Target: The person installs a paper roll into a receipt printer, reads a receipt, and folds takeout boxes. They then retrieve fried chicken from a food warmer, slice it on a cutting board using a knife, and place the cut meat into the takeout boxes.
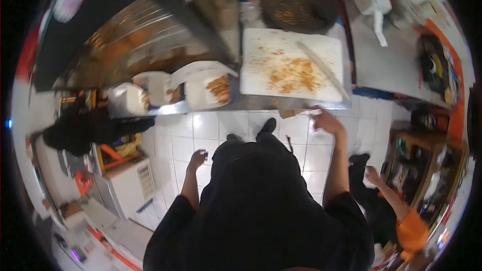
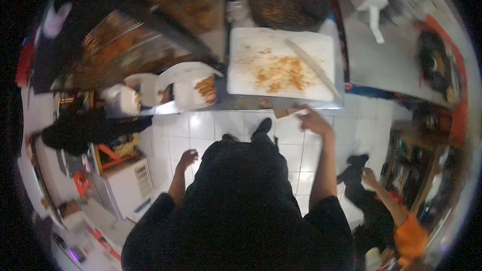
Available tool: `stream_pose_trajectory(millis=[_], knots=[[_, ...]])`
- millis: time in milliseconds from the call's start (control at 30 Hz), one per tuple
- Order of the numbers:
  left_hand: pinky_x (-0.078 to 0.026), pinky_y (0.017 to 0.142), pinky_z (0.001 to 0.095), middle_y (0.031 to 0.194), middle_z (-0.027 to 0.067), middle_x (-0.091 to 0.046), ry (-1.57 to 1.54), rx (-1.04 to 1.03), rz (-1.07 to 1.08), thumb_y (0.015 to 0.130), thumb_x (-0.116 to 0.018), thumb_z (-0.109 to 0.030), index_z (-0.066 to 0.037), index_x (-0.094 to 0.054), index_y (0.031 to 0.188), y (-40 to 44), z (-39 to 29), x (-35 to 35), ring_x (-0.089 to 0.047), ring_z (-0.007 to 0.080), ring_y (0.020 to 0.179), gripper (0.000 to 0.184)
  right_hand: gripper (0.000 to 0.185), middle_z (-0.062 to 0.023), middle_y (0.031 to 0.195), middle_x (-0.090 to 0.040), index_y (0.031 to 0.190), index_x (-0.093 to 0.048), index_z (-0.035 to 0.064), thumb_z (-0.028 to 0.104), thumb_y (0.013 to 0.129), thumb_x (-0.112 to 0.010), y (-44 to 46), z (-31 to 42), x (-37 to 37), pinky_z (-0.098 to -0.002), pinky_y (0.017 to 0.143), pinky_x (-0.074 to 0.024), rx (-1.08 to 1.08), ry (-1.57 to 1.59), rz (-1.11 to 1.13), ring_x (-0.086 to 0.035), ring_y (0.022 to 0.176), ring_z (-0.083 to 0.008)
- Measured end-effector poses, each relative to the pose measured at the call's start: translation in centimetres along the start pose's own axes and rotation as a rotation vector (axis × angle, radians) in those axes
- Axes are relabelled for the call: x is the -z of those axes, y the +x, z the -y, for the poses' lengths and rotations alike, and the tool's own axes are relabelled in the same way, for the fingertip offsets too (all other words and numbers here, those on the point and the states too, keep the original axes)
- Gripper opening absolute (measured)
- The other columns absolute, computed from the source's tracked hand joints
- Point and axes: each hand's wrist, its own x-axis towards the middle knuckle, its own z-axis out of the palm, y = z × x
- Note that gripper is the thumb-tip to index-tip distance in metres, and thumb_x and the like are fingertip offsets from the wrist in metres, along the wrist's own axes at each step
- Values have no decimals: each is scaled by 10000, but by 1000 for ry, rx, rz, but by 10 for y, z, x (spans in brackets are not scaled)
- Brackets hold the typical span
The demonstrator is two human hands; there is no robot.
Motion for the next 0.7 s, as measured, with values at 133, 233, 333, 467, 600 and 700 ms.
stream_pose_trajectory(millis=[133,233,333,467,600,700], knots=[[-553,893,367,973,67,-754,132,-599,-72,904,-663,-207,-104,-704,1123,67,17,11,-709,203,951,246,575,-304,1132,-674,1429,-463,33,249,916,-608,-14,24,53,-554,913,-505,-240,-520,-914,-619,1083,-507],[-506,972,380,956,111,-754,261,-415,-105,963,-571,-328,-52,-704,1134,28,-44,-15,-675,255,1087,350,554,-325,1147,-661,1284,-525,-27,288,847,-649,12,-28,80,-561,914,-511,-356,-612,-1022,-630,1093,-489],[-480,1006,480,1243,241,-657,404,-429,-156,918,-597,-535,-25,-637,1263,-10,-55,-12,-616,398,1165,616,405,-340,1047,-678,1036,-631,-121,202,794,-659,44,-46,76,-499,872,-548,-272,-655,-1135,-679,984,-465],[-486,1027,462,1242,189,-674,589,-464,-197,925,-571,-473,-78,-708,1181,5,13,8,-622,373,1173,491,418,-300,1111,-669,1052,-657,-95,258,827,-664,68,-73,75,-522,865,-531,-4,-643,-1153,-660,978,-474],[-579,686,372,1000,156,-753,-468,-364,27,905,-715,-266,-29,-689,1182,75,153,51,-730,244,816,365,355,-214,862,-695,1042,-665,-85,201,835,-699,63,-32,8,-428,689,-550,163,-365,-1288,-672,720,-357],[-550,562,366,904,119,-756,-739,-92,85,921,-717,-181,-12,-673,1174,45,190,68,-690,204,650,307,181,-46,646,-615,917,-688,-5,176,912,-684,56,93,-123,-301,527,-488,189,190,-785,-588,563,-136]])
